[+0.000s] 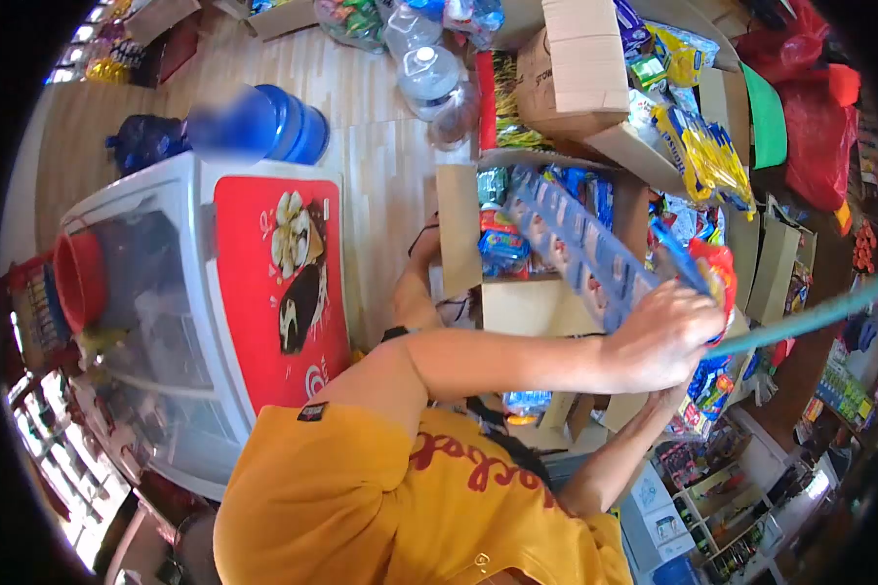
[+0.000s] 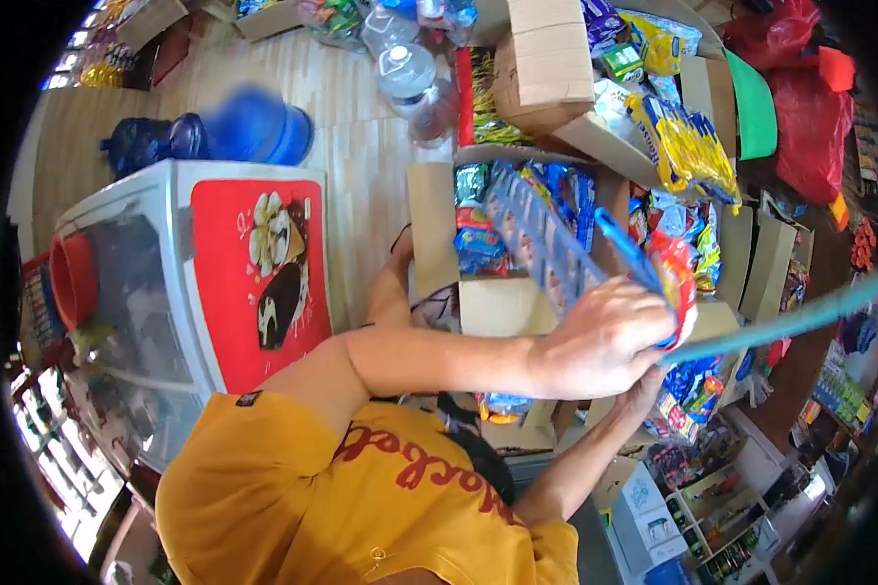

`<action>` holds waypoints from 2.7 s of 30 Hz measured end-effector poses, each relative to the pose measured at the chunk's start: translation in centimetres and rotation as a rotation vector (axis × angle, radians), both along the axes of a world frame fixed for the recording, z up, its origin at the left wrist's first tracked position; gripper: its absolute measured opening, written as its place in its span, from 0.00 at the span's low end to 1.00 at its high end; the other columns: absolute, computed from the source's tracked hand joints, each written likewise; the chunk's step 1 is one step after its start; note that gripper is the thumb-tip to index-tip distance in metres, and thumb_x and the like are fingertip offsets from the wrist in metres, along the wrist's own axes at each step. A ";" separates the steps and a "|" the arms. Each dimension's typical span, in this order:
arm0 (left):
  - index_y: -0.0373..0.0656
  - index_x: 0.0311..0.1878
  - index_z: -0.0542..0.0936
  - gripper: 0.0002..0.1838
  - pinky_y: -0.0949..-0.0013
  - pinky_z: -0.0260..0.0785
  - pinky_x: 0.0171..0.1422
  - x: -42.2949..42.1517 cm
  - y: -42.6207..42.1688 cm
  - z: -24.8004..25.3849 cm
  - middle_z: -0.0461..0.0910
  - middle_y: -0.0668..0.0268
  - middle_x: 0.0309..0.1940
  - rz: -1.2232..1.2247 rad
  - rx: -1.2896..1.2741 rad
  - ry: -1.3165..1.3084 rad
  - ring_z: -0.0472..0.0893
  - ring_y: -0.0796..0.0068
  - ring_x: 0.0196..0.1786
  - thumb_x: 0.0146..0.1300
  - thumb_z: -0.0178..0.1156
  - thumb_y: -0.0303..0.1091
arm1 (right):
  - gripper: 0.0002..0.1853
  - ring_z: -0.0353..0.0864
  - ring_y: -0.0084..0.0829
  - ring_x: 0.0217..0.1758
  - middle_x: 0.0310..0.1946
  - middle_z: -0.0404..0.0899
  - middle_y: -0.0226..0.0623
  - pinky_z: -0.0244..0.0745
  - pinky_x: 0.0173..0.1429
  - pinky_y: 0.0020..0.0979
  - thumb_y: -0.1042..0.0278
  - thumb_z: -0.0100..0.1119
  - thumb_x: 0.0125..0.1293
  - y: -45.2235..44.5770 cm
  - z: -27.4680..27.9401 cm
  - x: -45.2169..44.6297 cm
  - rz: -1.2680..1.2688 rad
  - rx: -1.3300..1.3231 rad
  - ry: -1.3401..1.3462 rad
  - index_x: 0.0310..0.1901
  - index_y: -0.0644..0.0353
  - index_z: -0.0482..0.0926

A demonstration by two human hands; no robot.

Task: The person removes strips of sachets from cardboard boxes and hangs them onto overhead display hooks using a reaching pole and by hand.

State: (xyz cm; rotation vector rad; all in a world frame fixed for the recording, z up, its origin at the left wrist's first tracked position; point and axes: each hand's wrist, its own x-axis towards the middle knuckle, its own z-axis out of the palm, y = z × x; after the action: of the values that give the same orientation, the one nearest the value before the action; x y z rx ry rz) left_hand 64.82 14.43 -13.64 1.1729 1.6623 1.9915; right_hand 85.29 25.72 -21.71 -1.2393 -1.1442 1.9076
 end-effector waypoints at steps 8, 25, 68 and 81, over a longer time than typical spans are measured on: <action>0.39 0.25 0.73 0.09 0.57 0.66 0.35 0.0 -1.3 3.1 0.74 0.57 0.23 0.098 -0.046 -0.175 0.76 0.54 0.31 0.41 0.64 0.29 | 0.11 0.70 0.19 0.19 0.24 0.74 0.32 0.64 0.18 0.19 0.75 0.63 0.54 -1.1 6.8 -4.3 0.170 0.165 0.081 0.38 0.63 0.73; 0.37 0.31 0.77 0.04 0.74 0.72 0.35 -5.8 -1.0 -10.2 0.80 0.64 0.28 -0.314 -0.351 -0.686 0.79 0.78 0.32 0.52 0.62 0.22 | 0.09 0.69 0.22 0.15 0.22 0.75 0.32 0.62 0.15 0.22 0.79 0.64 0.52 -2.4 0.4 -6.8 0.004 0.057 -0.184 0.33 0.64 0.73; 0.45 0.41 0.72 0.19 0.72 0.62 0.21 -36.6 -37.8 4.7 0.76 0.66 0.23 0.300 -0.151 -1.023 0.74 0.76 0.23 0.62 0.51 0.52 | 0.11 0.69 0.16 0.18 0.21 0.74 0.25 0.59 0.20 0.18 0.74 0.66 0.47 -24.1 36.5 -49.2 0.809 0.485 0.601 0.30 0.56 0.72; 0.34 0.60 0.60 0.34 0.54 0.55 0.67 -36.3 -28.4 1.9 0.66 0.47 0.56 -0.290 0.815 -1.625 0.66 0.53 0.59 0.52 0.46 0.47 | 0.11 0.71 0.18 0.21 0.21 0.74 0.27 0.65 0.26 0.21 0.72 0.67 0.43 -21.2 39.3 -48.9 0.977 0.506 0.789 0.25 0.59 0.73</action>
State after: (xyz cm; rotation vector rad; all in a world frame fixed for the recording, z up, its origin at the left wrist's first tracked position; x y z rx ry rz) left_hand 28.53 -13.99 -11.71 -0.2873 -0.1202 2.2136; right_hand 36.41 4.53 17.55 0.4593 -1.7205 2.1584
